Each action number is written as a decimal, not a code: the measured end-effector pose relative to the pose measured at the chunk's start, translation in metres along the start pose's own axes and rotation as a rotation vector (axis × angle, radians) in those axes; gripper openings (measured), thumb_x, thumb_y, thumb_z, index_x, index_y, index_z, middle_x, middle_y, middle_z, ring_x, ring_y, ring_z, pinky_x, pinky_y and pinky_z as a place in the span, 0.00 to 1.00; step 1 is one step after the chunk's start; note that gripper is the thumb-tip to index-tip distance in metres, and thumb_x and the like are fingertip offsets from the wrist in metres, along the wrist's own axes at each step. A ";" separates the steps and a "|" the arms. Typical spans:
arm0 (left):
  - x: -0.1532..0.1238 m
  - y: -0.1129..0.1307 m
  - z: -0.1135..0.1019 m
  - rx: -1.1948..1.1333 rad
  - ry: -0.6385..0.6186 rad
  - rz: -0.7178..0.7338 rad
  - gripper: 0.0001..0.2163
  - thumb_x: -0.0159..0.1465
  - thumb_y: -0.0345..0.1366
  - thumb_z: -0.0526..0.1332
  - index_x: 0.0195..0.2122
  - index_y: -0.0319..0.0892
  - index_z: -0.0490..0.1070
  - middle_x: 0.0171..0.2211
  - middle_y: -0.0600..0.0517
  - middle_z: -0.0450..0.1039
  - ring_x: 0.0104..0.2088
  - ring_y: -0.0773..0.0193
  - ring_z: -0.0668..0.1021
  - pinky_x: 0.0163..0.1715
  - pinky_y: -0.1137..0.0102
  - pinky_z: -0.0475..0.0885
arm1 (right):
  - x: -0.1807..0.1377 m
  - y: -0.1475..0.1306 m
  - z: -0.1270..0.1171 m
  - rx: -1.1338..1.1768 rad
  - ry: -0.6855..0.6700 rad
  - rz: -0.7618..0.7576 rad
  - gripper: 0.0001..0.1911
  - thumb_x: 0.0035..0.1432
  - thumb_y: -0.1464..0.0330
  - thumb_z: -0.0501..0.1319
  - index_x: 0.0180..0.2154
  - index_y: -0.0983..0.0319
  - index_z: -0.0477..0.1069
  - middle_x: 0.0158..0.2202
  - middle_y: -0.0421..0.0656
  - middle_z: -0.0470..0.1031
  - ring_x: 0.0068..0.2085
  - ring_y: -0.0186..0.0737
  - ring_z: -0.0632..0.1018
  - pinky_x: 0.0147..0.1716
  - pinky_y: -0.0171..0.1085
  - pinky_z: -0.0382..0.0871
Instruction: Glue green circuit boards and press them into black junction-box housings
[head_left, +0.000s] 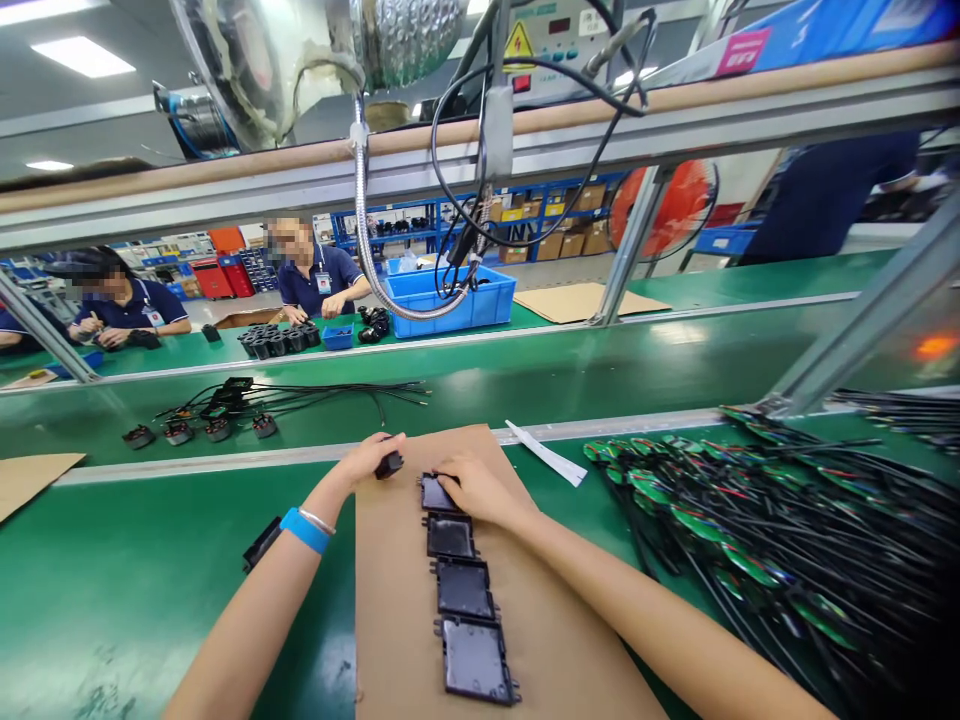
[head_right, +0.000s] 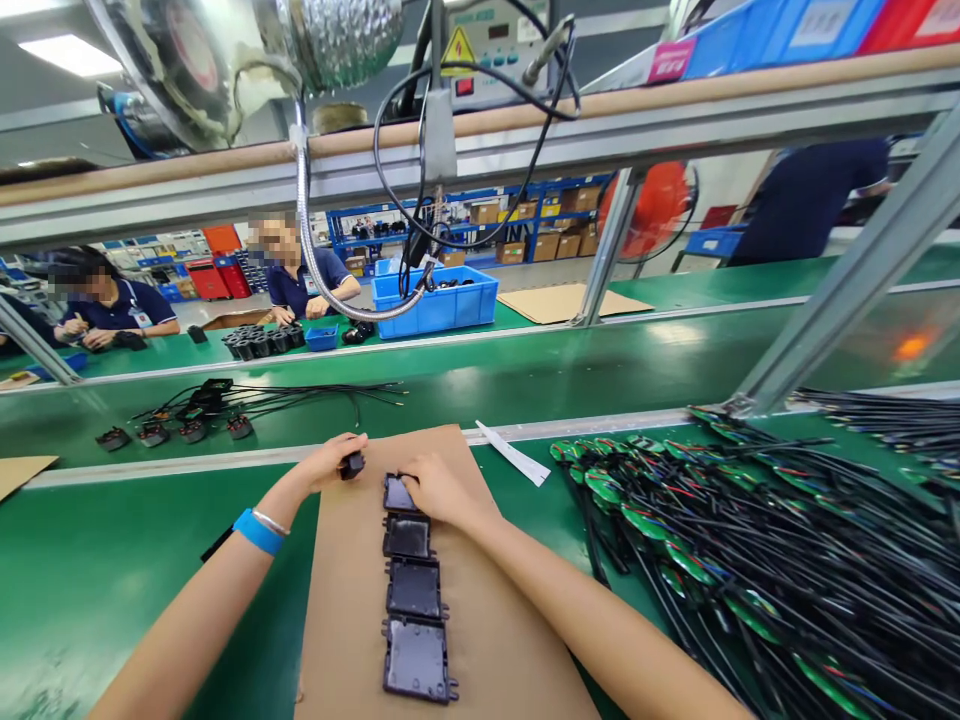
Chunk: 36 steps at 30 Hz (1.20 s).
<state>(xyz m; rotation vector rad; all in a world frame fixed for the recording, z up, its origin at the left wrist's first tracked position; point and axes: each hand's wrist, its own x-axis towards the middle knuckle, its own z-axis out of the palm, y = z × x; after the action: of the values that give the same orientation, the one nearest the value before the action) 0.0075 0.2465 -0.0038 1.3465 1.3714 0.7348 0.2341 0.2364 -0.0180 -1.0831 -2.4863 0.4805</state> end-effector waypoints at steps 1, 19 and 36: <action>-0.001 -0.002 -0.001 0.004 0.027 -0.002 0.15 0.68 0.40 0.59 0.52 0.39 0.67 0.50 0.45 0.70 0.45 0.57 0.76 0.43 0.58 0.74 | -0.003 0.000 -0.003 -0.005 -0.029 0.003 0.18 0.64 0.68 0.50 0.46 0.64 0.77 0.46 0.53 0.77 0.49 0.51 0.73 0.52 0.50 0.62; 0.003 0.004 0.048 0.733 0.151 0.382 0.15 0.67 0.40 0.59 0.52 0.40 0.67 0.52 0.45 0.69 0.48 0.55 0.75 0.47 0.54 0.72 | -0.074 -0.031 -0.001 -0.049 -0.385 -0.010 0.60 0.31 0.47 0.70 0.66 0.56 0.54 0.67 0.57 0.46 0.64 0.72 0.50 0.58 0.64 0.49; -0.185 -0.092 -0.062 0.913 0.450 0.111 0.19 0.61 0.36 0.63 0.54 0.47 0.69 0.52 0.45 0.69 0.53 0.52 0.71 0.55 0.54 0.65 | -0.037 -0.020 -0.007 -0.127 -0.515 -0.139 0.68 0.23 0.49 0.74 0.67 0.51 0.49 0.70 0.57 0.32 0.67 0.74 0.34 0.59 0.69 0.31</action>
<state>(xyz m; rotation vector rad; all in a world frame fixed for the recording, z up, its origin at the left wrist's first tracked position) -0.1100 0.0674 -0.0262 2.0471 2.1504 0.4984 0.2482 0.1973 -0.0103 -0.9084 -3.0527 0.6312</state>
